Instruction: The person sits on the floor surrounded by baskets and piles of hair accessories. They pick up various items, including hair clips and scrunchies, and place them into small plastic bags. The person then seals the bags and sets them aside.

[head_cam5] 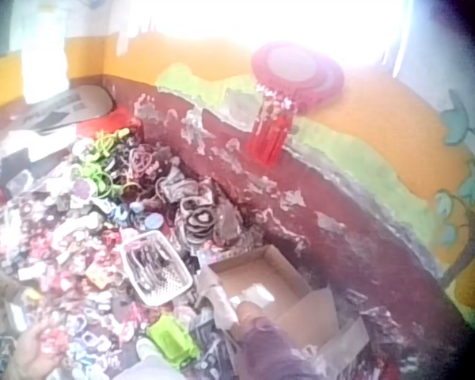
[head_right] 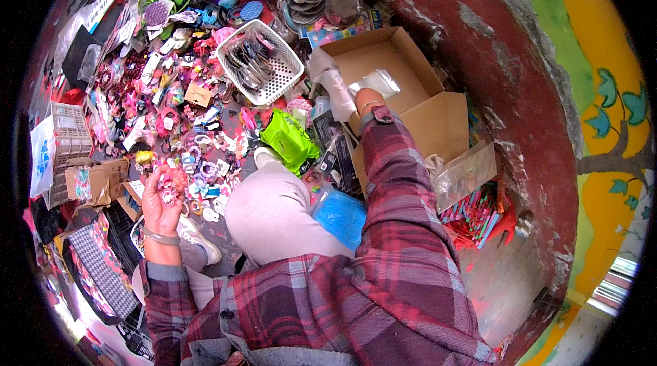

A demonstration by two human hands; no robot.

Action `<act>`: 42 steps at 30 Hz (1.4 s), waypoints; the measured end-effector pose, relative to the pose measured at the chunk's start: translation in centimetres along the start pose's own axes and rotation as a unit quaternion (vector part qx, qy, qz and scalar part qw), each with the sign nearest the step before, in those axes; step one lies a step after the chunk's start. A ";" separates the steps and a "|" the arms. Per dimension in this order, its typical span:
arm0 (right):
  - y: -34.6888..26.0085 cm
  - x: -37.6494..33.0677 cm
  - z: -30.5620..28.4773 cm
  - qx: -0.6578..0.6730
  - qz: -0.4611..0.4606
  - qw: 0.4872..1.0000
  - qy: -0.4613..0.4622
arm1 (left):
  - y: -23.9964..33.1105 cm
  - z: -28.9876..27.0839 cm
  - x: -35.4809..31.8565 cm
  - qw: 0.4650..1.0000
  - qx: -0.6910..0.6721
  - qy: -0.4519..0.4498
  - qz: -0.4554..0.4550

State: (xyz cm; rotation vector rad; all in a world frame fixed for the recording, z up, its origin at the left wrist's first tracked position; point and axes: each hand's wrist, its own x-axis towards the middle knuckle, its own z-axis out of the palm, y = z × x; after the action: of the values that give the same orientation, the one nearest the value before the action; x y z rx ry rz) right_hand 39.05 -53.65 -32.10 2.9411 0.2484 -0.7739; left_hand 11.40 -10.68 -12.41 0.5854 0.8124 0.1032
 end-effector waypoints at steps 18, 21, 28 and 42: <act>7.6 1.0 1.6 0.051 0.019 0.990 0.131 | 0.0 0.1 -0.7 1.000 0.012 0.007 0.008; 7.4 -1.4 -0.9 0.363 0.112 0.918 0.114 | 0.1 0.3 -0.9 1.000 0.006 0.003 0.013; 6.8 -3.1 -2.6 0.184 0.122 0.971 0.088 | 0.5 -0.2 -2.2 0.999 -0.006 -0.031 0.011; 5.2 -5.0 -7.7 0.326 0.137 0.879 0.321 | 1.9 -1.0 -4.8 0.995 -0.039 -0.090 0.013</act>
State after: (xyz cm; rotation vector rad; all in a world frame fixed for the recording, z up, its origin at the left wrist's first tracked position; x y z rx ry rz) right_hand 39.44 -58.47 -22.72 3.6372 -0.4905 0.2513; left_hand 7.60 -10.12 -8.78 0.5239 0.6239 0.1041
